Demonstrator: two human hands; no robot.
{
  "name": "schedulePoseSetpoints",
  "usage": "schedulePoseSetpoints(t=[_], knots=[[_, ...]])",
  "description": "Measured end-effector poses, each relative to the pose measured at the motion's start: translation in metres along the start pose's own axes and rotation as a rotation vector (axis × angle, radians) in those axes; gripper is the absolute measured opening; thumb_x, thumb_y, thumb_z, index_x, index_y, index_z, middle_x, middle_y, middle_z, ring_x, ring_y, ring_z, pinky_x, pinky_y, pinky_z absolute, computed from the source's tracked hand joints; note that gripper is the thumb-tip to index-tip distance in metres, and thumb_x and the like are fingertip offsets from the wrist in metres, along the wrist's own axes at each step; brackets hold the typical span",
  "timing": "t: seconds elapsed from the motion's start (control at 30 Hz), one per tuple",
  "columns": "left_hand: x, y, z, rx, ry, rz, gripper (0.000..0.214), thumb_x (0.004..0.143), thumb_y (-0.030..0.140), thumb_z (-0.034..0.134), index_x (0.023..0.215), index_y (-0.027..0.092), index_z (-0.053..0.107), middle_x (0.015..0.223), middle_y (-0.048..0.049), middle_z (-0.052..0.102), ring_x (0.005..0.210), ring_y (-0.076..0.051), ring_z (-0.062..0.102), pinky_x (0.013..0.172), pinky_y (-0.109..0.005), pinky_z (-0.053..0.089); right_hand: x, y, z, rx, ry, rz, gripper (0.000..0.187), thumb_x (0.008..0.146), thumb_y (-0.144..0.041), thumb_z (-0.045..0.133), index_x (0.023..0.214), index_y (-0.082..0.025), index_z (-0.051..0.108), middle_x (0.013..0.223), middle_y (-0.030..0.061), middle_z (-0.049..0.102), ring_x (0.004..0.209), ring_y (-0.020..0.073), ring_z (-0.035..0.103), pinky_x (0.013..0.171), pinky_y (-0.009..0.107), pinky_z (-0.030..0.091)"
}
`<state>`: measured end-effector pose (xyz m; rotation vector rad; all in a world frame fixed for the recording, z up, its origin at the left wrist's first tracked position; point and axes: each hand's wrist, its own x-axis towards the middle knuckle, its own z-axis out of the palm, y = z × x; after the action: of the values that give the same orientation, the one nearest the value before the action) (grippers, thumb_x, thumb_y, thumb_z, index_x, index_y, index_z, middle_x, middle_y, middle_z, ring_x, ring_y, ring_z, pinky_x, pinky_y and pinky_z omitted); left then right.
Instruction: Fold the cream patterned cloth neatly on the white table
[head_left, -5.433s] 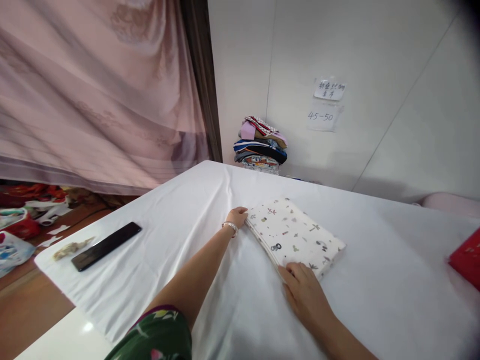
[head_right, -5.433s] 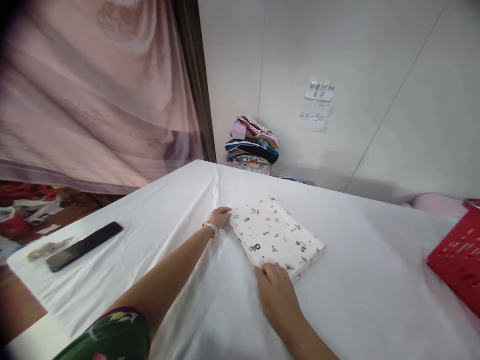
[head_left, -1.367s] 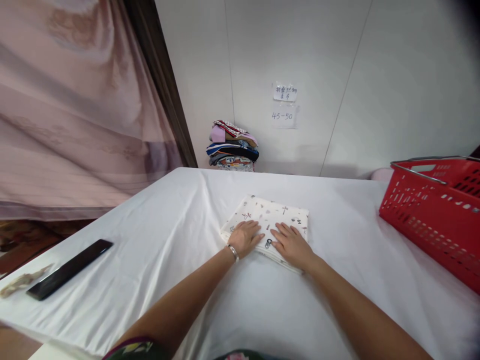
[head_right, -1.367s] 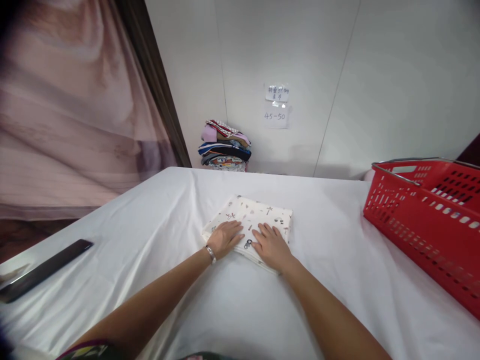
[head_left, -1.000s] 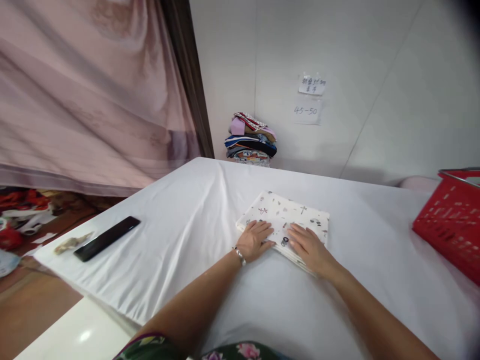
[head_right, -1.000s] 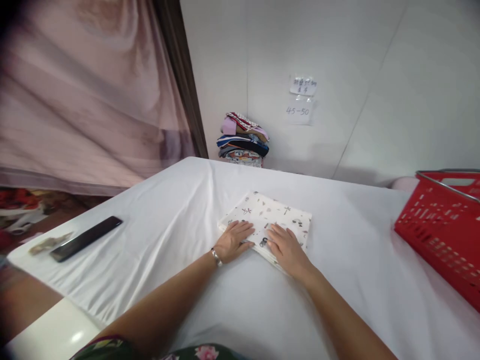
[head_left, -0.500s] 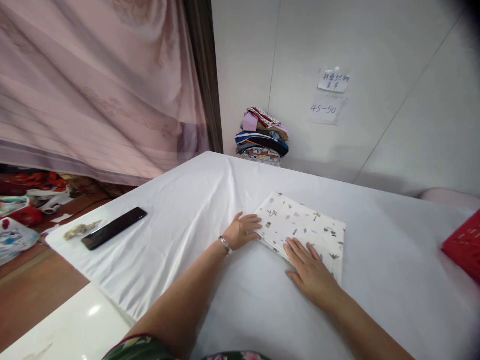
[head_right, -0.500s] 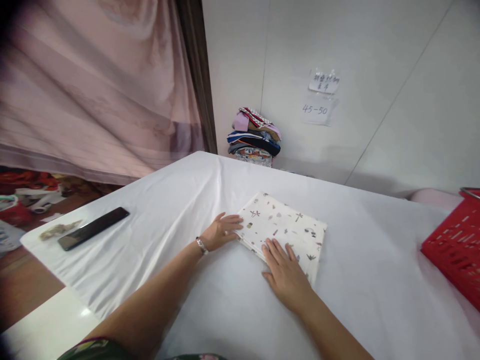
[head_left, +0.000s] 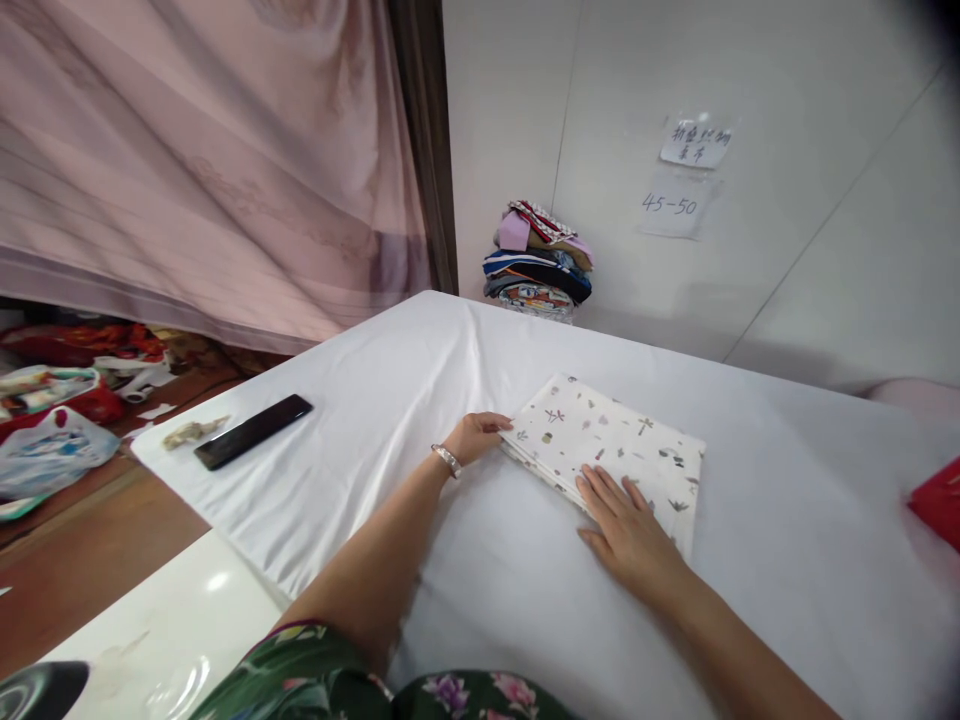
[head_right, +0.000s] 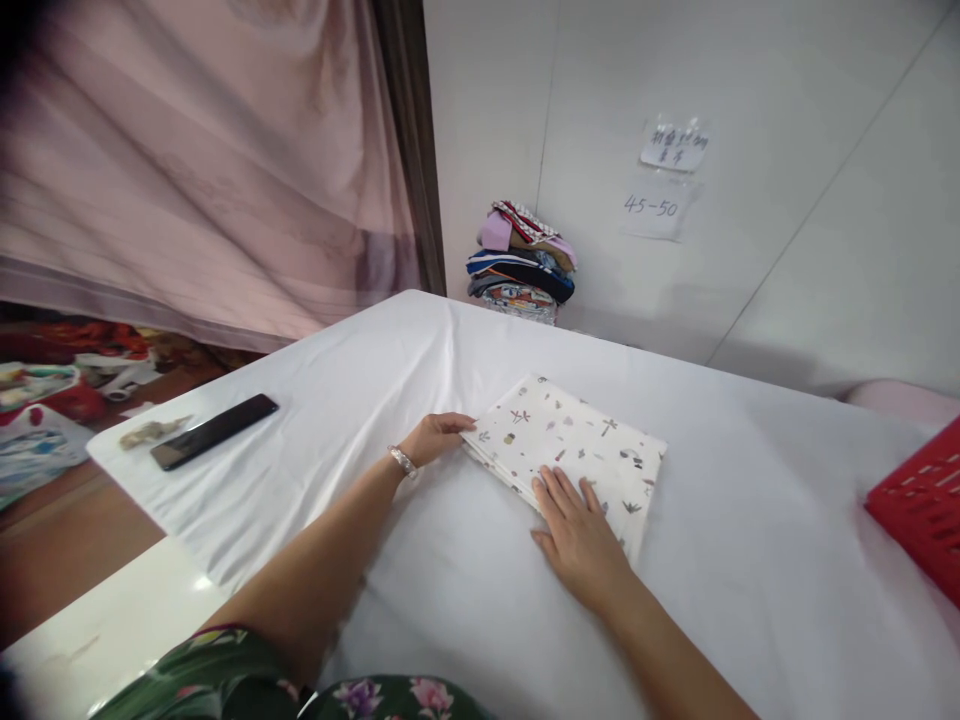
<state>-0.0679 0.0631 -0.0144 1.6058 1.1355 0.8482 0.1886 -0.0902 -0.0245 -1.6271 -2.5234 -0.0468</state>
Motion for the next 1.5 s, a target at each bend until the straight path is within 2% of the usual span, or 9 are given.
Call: schedulePoseSetpoints(t=[0.13,0.23,0.4,0.53,0.63,0.77,1.1,1.5], knots=[[0.001,-0.001,0.000,0.087,-0.020,0.033,0.017,0.058,0.009,0.052,0.068,0.016,0.063,0.093,-0.0025,0.067,0.082,-0.016,0.062,0.073,-0.025,0.049,0.000,0.000,0.001,-0.008,0.008,0.000,0.057,0.091,-0.038,0.033,0.143,-0.022,0.014,0.147,0.0055,0.022,0.135,0.0207,0.014,0.108,0.046,0.020],[0.001,-0.001,-0.002,0.055,-0.046,0.007,0.016,0.055,0.008,0.049,0.064,0.015,0.059,0.094,-0.0031,0.066,0.077,-0.014,0.061,0.067,-0.023,0.048,0.000,-0.001,0.001,-0.006,0.006,0.002,0.057,0.091,-0.038,0.032,0.143,-0.022,0.014,0.147,0.0055,0.023,0.135,0.0208,0.015,0.108,0.047,0.020],[0.001,0.001,-0.008,-0.115,-0.140,-0.044,0.024,0.052,0.007,0.047,0.071,0.015,0.060,0.093,-0.0042,0.065,0.075,-0.013,0.059,0.064,-0.023,0.045,0.000,-0.001,0.000,-0.003,0.000,0.004,0.057,0.091,-0.039,0.031,0.143,-0.022,0.014,0.147,0.0052,0.023,0.135,0.0213,0.016,0.108,0.047,0.020],[0.000,0.002,-0.013,-0.092,-0.208,-0.042,0.024,0.056,0.014,0.058,0.080,0.016,0.062,0.087,-0.0032,0.064,0.076,-0.014,0.058,0.067,-0.025,0.045,0.000,0.000,0.000,0.005,0.006,-0.003,0.057,0.091,-0.038,0.032,0.143,-0.023,0.013,0.147,0.0054,0.023,0.135,0.0220,0.017,0.107,0.048,0.020],[-0.001,0.004,-0.014,-0.001,-0.192,-0.031,0.026,0.058,0.022,0.064,0.083,0.016,0.063,0.079,-0.0011,0.062,0.074,-0.014,0.057,0.069,-0.026,0.045,0.000,0.000,0.000,0.000,0.002,-0.002,0.057,0.091,-0.039,0.031,0.143,-0.022,0.014,0.147,0.0054,0.022,0.135,0.0218,0.016,0.107,0.047,0.020],[-0.003,0.006,-0.012,0.097,-0.171,-0.016,0.025,0.059,0.023,0.064,0.083,0.017,0.064,0.072,0.0005,0.060,0.071,-0.014,0.056,0.067,-0.025,0.045,0.000,0.000,0.001,-0.004,-0.002,-0.001,0.057,0.091,-0.039,0.031,0.143,-0.022,0.013,0.147,0.0050,0.022,0.135,0.0216,0.015,0.107,0.047,0.020],[-0.003,0.003,-0.016,0.014,-0.207,-0.013,0.026,0.058,0.022,0.067,0.083,0.016,0.063,0.065,0.0030,0.056,0.066,-0.011,0.054,0.064,-0.024,0.044,-0.001,0.001,0.002,-0.001,0.011,-0.007,0.057,0.091,-0.039,0.032,0.143,-0.022,0.015,0.147,0.0056,0.023,0.135,0.0225,0.017,0.107,0.048,0.021],[-0.002,0.003,-0.011,0.039,-0.129,-0.037,0.015,0.059,0.021,0.064,0.072,0.016,0.058,0.060,0.0042,0.057,0.059,-0.009,0.053,0.054,-0.020,0.041,-0.001,0.000,0.001,0.010,0.011,-0.002,0.057,0.091,-0.040,0.031,0.143,-0.023,0.013,0.147,0.0056,0.023,0.135,0.0231,0.018,0.106,0.049,0.021]])
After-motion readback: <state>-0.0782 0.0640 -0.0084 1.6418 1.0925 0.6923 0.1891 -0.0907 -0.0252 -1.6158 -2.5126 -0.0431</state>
